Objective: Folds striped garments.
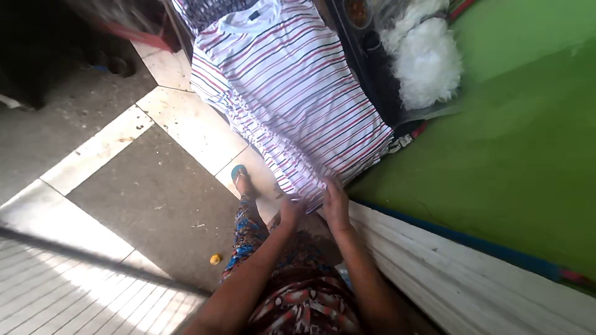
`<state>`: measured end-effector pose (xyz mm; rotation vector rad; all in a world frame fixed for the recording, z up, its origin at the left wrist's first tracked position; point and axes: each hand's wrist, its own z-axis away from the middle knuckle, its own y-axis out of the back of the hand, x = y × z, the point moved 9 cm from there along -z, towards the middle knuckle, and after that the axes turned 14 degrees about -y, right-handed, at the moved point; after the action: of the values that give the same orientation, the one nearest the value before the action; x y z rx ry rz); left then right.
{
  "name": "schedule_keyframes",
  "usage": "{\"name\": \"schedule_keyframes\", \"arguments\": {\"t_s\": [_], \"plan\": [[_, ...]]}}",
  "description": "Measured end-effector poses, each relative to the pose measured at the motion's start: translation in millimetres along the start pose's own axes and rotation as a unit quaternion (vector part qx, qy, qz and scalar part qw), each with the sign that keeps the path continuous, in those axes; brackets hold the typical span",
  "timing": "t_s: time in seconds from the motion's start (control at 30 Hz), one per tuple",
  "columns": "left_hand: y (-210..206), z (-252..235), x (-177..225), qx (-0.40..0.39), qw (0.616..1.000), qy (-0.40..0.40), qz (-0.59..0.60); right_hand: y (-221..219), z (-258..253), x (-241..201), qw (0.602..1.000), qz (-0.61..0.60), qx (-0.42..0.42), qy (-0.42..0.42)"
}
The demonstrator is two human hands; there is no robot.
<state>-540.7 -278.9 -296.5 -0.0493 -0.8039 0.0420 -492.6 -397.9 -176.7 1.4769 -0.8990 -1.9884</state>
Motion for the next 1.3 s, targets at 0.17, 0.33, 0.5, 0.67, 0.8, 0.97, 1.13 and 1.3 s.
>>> {"name": "schedule_keyframes", "arguments": {"t_s": [0.17,0.33,0.5,0.67,0.8,0.97,1.13,1.3], "plan": [[-6.5,11.8,13.9,-0.007,0.989,0.017,0.146,-34.3,12.2,12.8,0.996,0.013,-0.078,-0.031],[-6.0,13.1,19.7,-0.006,0.981,0.032,0.193,-30.9,8.7,7.2,0.994,0.031,-0.096,-0.037],[-1.6,14.0,24.1,0.017,0.974,0.037,0.225,-36.8,11.0,6.8,0.987,0.051,-0.147,-0.037],[4.8,12.0,33.5,0.016,0.984,0.005,0.175,-38.6,14.1,5.8,0.983,0.066,-0.165,-0.038],[26.6,5.3,60.0,0.017,0.994,-0.083,0.072,-8.6,-9.9,-8.2,0.995,0.001,-0.091,-0.034],[49.3,-9.1,31.2,0.058,0.995,-0.063,0.05,51.6,-25.5,-33.9,0.995,-0.05,0.092,0.008],[19.9,-21.5,3.3,-0.005,0.998,-0.056,-0.028,-40.3,-16.0,7.1,0.996,0.015,-0.069,-0.059],[18.6,-18.9,3.8,0.019,0.997,-0.073,-0.005,-36.3,-13.7,9.7,0.994,-0.033,-0.065,-0.082]]}}
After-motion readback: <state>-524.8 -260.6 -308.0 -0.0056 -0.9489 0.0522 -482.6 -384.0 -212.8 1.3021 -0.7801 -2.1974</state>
